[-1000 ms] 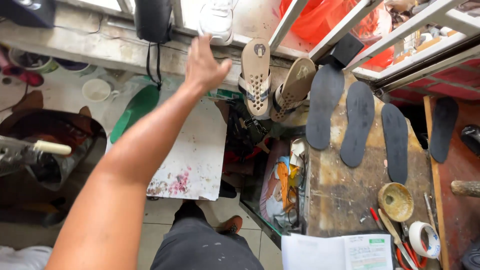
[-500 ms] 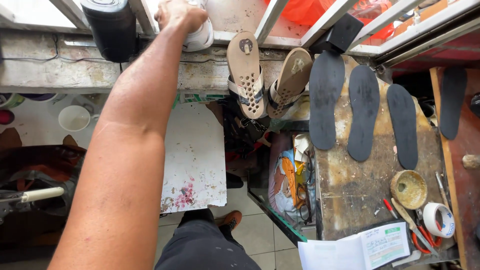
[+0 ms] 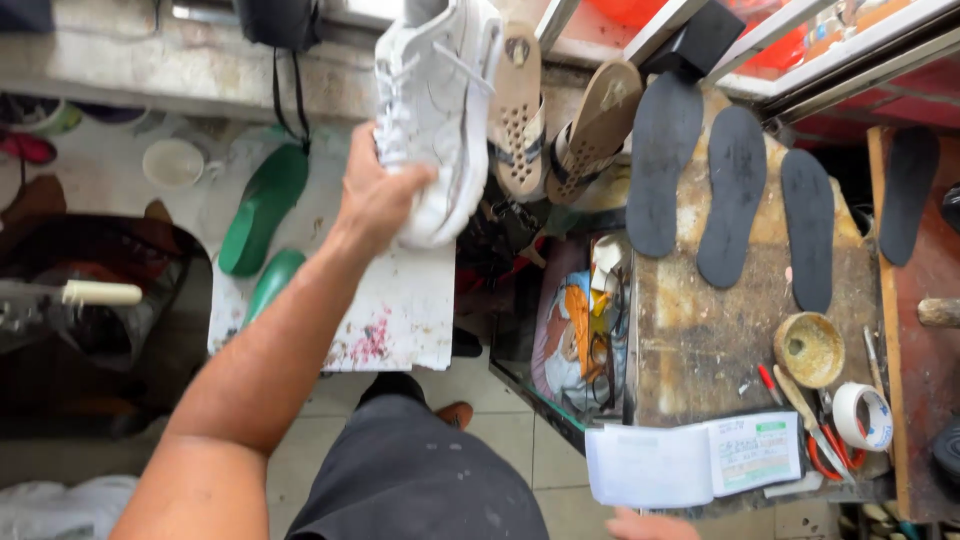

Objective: Applying liquid to a shoe sole with a brush and inspecting sneakers

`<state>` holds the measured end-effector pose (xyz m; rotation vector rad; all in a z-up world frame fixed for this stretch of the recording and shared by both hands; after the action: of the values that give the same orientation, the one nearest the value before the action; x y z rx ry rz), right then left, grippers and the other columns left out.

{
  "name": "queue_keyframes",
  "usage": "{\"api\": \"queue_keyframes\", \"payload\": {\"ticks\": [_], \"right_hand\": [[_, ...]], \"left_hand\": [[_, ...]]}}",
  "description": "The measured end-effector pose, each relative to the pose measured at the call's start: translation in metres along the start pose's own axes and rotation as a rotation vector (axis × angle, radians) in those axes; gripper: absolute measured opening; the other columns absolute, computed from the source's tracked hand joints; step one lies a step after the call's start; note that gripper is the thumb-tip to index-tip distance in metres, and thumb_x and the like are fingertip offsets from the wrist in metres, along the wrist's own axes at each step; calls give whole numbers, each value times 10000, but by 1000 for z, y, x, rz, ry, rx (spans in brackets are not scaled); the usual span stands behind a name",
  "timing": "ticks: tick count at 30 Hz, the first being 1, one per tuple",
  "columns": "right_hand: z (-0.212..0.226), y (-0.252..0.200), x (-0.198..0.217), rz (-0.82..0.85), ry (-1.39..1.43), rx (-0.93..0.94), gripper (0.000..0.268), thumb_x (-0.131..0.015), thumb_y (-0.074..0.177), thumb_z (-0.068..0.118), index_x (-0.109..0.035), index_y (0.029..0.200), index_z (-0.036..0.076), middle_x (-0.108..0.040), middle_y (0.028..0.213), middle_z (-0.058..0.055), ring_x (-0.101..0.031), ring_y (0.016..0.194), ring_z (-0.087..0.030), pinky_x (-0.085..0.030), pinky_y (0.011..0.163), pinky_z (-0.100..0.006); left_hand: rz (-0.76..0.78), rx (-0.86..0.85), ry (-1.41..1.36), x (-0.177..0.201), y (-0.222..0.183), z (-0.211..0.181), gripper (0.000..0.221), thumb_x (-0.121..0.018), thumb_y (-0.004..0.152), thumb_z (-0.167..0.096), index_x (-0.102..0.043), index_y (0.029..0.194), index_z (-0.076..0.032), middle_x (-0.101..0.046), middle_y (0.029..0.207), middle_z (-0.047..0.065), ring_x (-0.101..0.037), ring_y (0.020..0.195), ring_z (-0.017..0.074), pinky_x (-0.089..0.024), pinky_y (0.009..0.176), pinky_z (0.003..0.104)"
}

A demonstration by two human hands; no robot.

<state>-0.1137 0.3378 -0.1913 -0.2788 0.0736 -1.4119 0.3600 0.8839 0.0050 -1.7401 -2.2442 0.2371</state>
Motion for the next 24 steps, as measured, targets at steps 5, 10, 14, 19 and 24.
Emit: {"api": "queue_keyframes", "payload": {"ticks": [5,10,14,19,24], "right_hand": [[350,150,-203,-26,24,12,348,-587,933,144,-694,635,-1,-649,1351,-227,-812,906,-309,-597,857,-429],[242,175,-219,-120,177,-109,446,-670,900,78,-605,1324,-46,-566,814,-168,-621,456,-194,-654,549,-340],[222,186,-233,-201,155,-242,690,-810,835,135,-494,1416,-63,-668,1124,-282,-613,522,-227,-626,423,-390],[187,171,-228,-131,287,-187,595,-805,797,-48,-587,1349,-79,-675,870,-226,-671,516,-252,-622,419,-376],[187,163,-232,-49,226,-165,565,-782,814,-61,-618,1354,-43,-718,953,-192,-747,706,-230,-658,514,-381]], "left_hand": [[3,70,-375,-19,-94,108,661,-801,771,-55,-511,1365,-29,-656,1117,193,-628,1034,277,-555,863,448],[10,161,-361,-19,-181,169,653,-796,800,-51,-486,1373,-15,-653,1124,193,-621,1042,292,-545,868,484],[11,259,-222,-22,-238,189,699,-843,788,-198,-513,1398,-113,-693,1195,216,-687,1150,344,-551,961,478],[74,265,-112,-6,-263,170,953,-869,686,-355,-411,1469,-62,-587,1341,317,-609,1267,451,-502,1062,544],[65,208,-127,4,-250,161,1231,-942,584,-584,-347,1514,-40,-610,1321,313,-673,1190,418,-546,1026,541]]}}
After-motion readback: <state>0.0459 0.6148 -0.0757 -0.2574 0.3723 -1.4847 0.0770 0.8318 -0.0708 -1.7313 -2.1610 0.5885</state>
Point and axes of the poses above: each hand's wrist, its own y-axis towards the middle knuckle, its own x-axis out of the back of the hand, z = x × y, the point moved 10 cm from there along y, towards the middle knuckle
